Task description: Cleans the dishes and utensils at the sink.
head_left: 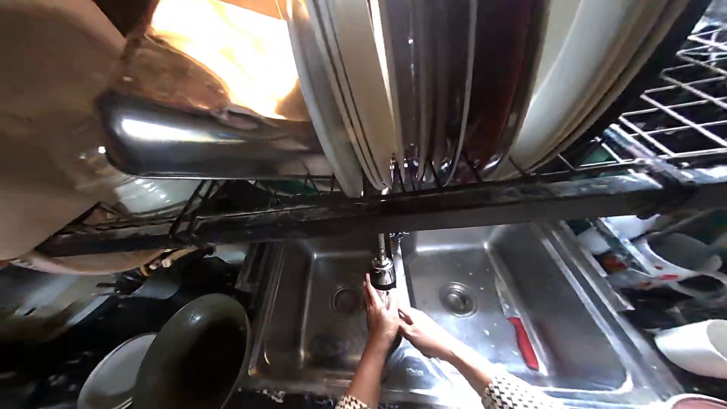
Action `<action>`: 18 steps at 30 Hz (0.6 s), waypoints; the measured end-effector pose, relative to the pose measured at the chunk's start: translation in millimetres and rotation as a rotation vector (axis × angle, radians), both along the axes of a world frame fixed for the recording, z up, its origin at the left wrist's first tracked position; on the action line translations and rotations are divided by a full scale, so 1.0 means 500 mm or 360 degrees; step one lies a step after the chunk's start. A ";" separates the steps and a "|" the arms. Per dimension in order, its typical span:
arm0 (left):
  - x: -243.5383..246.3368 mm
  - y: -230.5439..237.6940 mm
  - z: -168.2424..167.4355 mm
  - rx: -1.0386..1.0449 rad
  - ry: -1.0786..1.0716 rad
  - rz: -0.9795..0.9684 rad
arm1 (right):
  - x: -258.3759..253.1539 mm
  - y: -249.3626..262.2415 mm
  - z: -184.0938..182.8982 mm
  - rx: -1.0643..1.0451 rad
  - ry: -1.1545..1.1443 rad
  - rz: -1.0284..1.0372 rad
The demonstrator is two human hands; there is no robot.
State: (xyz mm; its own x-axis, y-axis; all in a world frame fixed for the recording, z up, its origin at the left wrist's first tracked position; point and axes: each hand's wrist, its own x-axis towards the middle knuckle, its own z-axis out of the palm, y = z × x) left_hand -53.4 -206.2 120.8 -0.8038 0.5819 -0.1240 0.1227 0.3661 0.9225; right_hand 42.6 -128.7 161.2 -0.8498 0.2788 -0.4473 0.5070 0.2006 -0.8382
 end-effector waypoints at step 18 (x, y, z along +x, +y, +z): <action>-0.021 -0.046 -0.041 0.0374 -0.0726 -0.0234 | 0.010 -0.024 -0.026 -0.1033 0.0016 -0.0536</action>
State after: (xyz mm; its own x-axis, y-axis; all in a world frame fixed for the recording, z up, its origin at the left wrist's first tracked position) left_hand -63.8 -229.2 100.1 -0.6066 0.7384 -0.2946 -0.2757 0.1522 0.9491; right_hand 47.7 -140.5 148.0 -0.7696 0.2074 -0.6039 0.4453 -0.5035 -0.7404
